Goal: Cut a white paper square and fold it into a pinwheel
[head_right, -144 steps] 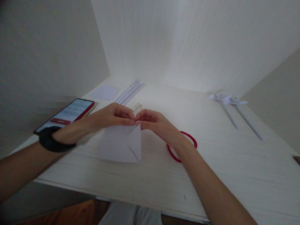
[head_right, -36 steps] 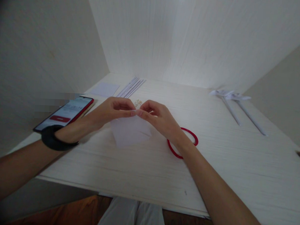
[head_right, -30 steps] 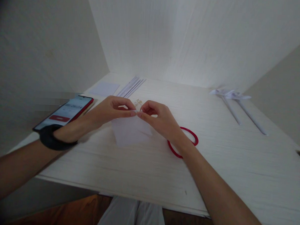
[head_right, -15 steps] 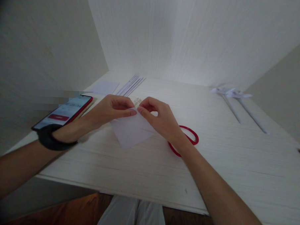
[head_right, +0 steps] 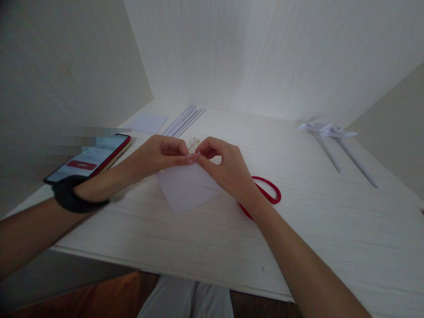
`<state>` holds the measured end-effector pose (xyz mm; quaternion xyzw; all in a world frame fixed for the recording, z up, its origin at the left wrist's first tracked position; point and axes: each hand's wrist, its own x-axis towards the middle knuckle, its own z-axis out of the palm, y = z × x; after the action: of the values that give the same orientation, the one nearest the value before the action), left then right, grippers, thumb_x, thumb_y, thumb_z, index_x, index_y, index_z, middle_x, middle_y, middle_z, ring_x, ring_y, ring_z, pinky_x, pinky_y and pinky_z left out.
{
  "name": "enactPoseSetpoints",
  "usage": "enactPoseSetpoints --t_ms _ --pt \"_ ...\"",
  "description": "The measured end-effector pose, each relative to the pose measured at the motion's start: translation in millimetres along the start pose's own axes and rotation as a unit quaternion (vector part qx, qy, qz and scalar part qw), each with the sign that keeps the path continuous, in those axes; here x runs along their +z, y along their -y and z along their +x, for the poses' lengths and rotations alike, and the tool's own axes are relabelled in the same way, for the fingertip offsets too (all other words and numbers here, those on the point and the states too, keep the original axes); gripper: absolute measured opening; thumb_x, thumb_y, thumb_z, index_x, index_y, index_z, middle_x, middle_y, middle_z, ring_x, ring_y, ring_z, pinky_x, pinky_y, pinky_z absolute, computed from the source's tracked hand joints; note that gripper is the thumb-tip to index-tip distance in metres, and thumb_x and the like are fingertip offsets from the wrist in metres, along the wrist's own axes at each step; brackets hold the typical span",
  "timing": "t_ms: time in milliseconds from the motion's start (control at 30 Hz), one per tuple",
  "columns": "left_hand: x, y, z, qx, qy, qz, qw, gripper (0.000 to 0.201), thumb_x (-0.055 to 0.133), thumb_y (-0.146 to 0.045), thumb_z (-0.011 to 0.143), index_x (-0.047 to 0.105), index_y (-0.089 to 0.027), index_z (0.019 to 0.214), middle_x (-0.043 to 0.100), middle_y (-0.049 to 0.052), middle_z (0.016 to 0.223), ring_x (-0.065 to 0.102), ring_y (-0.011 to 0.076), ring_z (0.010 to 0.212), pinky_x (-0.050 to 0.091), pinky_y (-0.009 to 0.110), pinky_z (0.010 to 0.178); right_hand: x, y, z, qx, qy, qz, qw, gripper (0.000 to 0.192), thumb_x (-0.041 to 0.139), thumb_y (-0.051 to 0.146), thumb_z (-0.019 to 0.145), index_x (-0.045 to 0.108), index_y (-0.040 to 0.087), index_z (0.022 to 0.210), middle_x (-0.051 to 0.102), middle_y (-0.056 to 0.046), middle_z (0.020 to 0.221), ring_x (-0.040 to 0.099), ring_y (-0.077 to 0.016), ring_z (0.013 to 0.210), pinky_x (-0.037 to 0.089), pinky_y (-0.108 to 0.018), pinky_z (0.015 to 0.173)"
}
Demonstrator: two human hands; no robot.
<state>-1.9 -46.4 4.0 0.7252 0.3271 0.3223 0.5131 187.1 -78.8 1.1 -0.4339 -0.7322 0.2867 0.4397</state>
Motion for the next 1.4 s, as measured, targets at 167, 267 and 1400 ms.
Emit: enactPoseSetpoints --t_ms 167,267,1400 --pt "-1.1 1.3 1.1 0.004 0.002 0.004 1.000 0.018 0.074 -0.029 0.074 0.067 -0.015 0.068 0.066 -0.002 0.066 0.057 0.0085 0.060 0.042 0.019 0.054 -0.6 0.7 0.0 -0.002 -0.016 -0.012 1.000 0.013 0.065 0.026 0.082 0.063 0.018 0.072 0.065 0.000 0.070 0.058 -0.0137 0.067 0.045 -0.029 0.066" --pt "-0.3 0.7 1.7 0.002 -0.004 0.003 1.000 0.019 0.075 -0.030 0.073 0.067 -0.014 0.068 0.065 -0.002 0.065 0.057 0.0086 0.059 0.042 0.019 0.053 -0.9 -0.7 0.1 -0.013 -0.016 -0.005 1.000 0.012 0.067 0.025 0.080 0.062 0.018 0.071 0.065 0.000 0.070 0.059 -0.0140 0.068 0.046 -0.029 0.067" --pt "5.5 -9.2 -1.9 -0.026 0.005 -0.048 0.998 0.012 0.071 -0.018 0.071 0.063 -0.014 0.064 0.063 -0.004 0.060 0.055 0.0062 0.054 0.038 0.018 0.049 1.6 -1.5 0.5 -0.013 -0.015 0.025 0.999 0.013 0.067 0.026 0.079 0.061 0.018 0.071 0.062 0.001 0.069 0.057 -0.0129 0.066 0.043 -0.029 0.064"
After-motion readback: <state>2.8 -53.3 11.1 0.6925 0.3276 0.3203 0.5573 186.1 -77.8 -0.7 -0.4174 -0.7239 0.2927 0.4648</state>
